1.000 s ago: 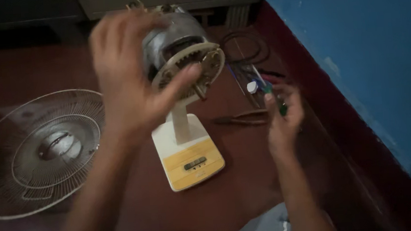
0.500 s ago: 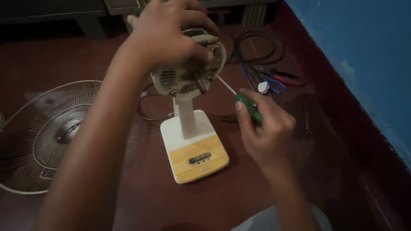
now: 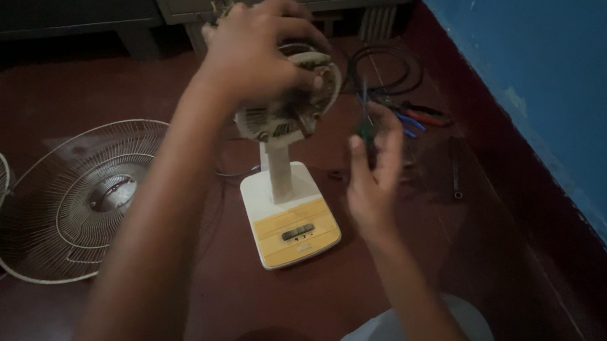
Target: The person disassembles and reassembles an electric fan. They remove the rear grill and motor housing, then reattach the rear grill to the motor shaft and secure it with a screwdriver.
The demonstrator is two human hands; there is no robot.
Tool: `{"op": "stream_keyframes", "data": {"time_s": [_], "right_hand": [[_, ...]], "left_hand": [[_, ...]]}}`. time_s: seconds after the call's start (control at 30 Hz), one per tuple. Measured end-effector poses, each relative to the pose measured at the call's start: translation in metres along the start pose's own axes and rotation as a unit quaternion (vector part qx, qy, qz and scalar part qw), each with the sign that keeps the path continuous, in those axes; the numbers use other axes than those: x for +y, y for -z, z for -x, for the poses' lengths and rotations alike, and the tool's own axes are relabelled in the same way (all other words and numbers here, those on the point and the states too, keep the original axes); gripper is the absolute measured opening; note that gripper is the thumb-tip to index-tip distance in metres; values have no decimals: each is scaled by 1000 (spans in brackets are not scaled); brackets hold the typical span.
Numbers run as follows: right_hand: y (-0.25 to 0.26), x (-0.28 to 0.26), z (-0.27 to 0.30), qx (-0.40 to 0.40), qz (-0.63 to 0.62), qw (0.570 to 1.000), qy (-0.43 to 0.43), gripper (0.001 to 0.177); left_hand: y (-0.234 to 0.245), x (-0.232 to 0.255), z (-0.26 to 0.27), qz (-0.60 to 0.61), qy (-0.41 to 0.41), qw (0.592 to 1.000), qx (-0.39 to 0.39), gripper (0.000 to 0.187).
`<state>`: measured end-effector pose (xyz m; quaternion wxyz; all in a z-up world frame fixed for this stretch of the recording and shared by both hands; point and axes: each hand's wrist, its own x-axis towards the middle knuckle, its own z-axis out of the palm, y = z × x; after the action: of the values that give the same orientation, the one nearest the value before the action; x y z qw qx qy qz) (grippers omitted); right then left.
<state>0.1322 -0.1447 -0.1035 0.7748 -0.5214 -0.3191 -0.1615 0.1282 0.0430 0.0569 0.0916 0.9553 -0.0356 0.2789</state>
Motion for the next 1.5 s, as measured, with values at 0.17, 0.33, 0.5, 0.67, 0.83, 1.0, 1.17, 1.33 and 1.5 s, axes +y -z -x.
{"op": "stream_keyframes", "data": {"time_s": [0.17,0.33,0.5,0.67,0.83,1.0,1.17,1.33,1.5], "right_hand": [[-15,21,-23,-32,-9,999,-7,30],[-30,23,-33,-7,54,998,-31,22],[-42,31,-47,10,-63,998,-27,17],[-46,51,-52,49,-12,998,46,20],[-42,62,-46,75,113,988,69,27],[-43,67,-45,73,65,995,20,29],[-44,62,-38,57,108,988,93,29],[-40,43,-30,52,242,951,186,18],[-43,31,-32,44,324,920,215,26]], "left_hand": [[4,3,4,11,5,1000,-4,46],[1,3,4,8,-10,1000,20,44],[0,1,6,22,-20,999,40,43],[2,2,8,22,-15,999,40,43],[3,5,10,2,-10,1000,28,41],[5,6,9,-4,-8,1000,22,48],[5,9,13,11,12,1000,21,45],[5,11,14,12,17,999,37,45],[6,10,15,18,22,999,30,47]]}}
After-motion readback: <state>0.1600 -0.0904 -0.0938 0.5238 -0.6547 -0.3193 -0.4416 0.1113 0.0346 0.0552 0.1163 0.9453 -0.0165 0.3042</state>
